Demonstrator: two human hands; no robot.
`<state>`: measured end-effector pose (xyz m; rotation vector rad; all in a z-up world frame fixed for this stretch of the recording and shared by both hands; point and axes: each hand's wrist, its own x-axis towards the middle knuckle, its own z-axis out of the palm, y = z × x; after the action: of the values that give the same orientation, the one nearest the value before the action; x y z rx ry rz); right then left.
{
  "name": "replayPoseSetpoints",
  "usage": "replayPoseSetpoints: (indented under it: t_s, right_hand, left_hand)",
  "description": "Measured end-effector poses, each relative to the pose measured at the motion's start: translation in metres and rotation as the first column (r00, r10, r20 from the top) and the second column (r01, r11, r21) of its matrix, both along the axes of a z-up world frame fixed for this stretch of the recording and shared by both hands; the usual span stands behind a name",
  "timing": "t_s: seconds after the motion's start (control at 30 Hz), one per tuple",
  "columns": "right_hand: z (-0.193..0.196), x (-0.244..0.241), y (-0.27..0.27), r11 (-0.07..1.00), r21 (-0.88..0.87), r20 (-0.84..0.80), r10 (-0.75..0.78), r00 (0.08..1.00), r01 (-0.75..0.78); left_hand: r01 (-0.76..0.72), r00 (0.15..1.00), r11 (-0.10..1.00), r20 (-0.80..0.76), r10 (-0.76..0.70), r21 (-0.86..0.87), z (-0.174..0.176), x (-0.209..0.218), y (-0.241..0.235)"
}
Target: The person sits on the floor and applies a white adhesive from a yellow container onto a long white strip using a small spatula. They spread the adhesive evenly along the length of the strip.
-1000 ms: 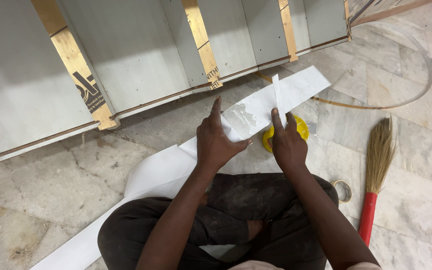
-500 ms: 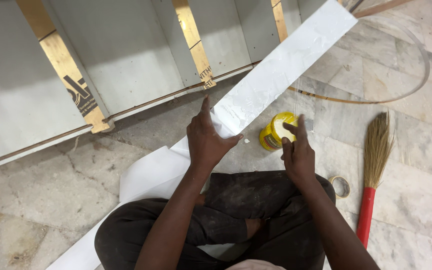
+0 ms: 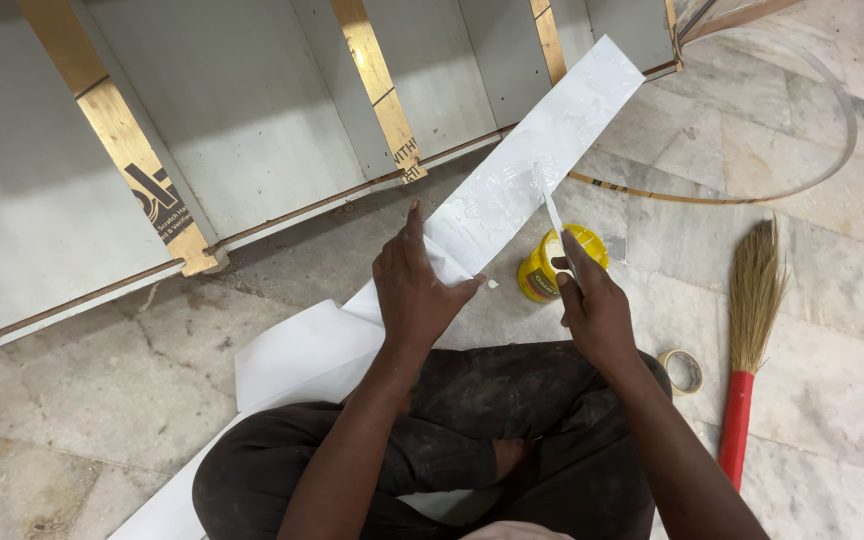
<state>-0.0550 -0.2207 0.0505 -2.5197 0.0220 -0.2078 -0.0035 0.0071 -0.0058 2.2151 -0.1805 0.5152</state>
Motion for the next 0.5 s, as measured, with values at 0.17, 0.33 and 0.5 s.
replayPoseSetpoints:
  t_s: [0.17, 0.33, 0.5]
  right_hand:
    - [-0.015, 0.004, -0.001, 0.957, -0.285, 0.038, 0.072, 0.997, -0.059]
    - [-0.02, -0.019, 0.007, 0.896, -0.427, -0.029, 0.121, 0.992, -0.122]
    - [0.009, -0.048, 0.003, 0.946, -0.193, 0.122, 0.285, 0.951, -0.259]
  left_hand:
    - [-0.012, 0.998, 1.0, 0.057, 0.012, -0.001, -0.004, -0.002, -0.001]
    - [-0.033, 0.998, 0.998, 0.054, 0.035, -0.045, -0.004, 0.0, 0.003]
    - [-0.052, 0.998, 0.998, 0.019, 0.053, -0.039, -0.003, 0.002, 0.005]
